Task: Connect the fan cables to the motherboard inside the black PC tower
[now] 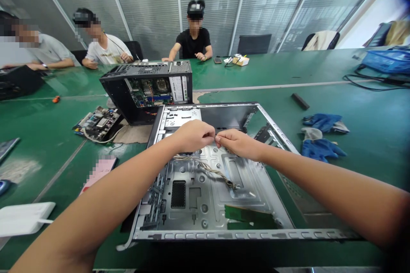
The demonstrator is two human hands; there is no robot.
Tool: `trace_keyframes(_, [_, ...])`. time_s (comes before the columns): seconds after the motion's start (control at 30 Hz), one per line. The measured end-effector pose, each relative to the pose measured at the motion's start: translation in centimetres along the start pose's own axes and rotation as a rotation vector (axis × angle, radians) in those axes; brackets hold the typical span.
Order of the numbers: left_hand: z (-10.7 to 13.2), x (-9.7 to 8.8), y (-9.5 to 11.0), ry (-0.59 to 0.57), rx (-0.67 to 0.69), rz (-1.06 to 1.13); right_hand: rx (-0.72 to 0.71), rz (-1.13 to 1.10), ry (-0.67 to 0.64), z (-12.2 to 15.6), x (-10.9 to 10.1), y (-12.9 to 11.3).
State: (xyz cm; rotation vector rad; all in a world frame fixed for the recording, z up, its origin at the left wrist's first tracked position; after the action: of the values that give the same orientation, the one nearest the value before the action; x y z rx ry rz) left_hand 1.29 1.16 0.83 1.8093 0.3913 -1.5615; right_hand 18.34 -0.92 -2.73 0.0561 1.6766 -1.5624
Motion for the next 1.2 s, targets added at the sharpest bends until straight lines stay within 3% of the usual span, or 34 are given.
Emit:
trace_keyframes(0.17, [0.0, 0.1, -0.4, -0.011, 0.005, 0.09, 0.002, 0.01, 0.005, 0.0, 0.2, 0.0])
trace_keyframes(0.33, [0.5, 0.0, 0.5, 0.088, 0.084, -0.135, -0.002, -0.025, 0.01, -0.2, 0.2, 0.1])
trace_keyframes(0.6, [0.7, -0.1, 1.8, 0.148, 0.102, -0.402, -0.009, -0.133, 0.003, -0.4, 0.3, 0.3])
trace_keyframes(0.97, [0.1, 0.5, 1.0, 0.3, 0.17, -0.42, 0.028, -0.193, -0.013, -0.6, 0.0, 0.4])
trace_keyframes(1.2, [-0.1, 0.4, 1.1, 0.257, 0.118, -0.44, -0.02, -0.135, -0.011, -0.6, 0.1, 0.4])
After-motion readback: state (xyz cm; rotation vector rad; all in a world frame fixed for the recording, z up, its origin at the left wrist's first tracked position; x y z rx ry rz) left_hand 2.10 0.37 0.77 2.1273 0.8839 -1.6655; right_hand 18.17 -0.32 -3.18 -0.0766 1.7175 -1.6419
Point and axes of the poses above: each hand's wrist, its own z-axis away from the middle knuckle, its own x-axis out of the palm, y = z × x, the point moved 2 cm from there along -z, towards the middle knuckle, and after that the axes turned 1 degree about z, right-handed, at the moved point
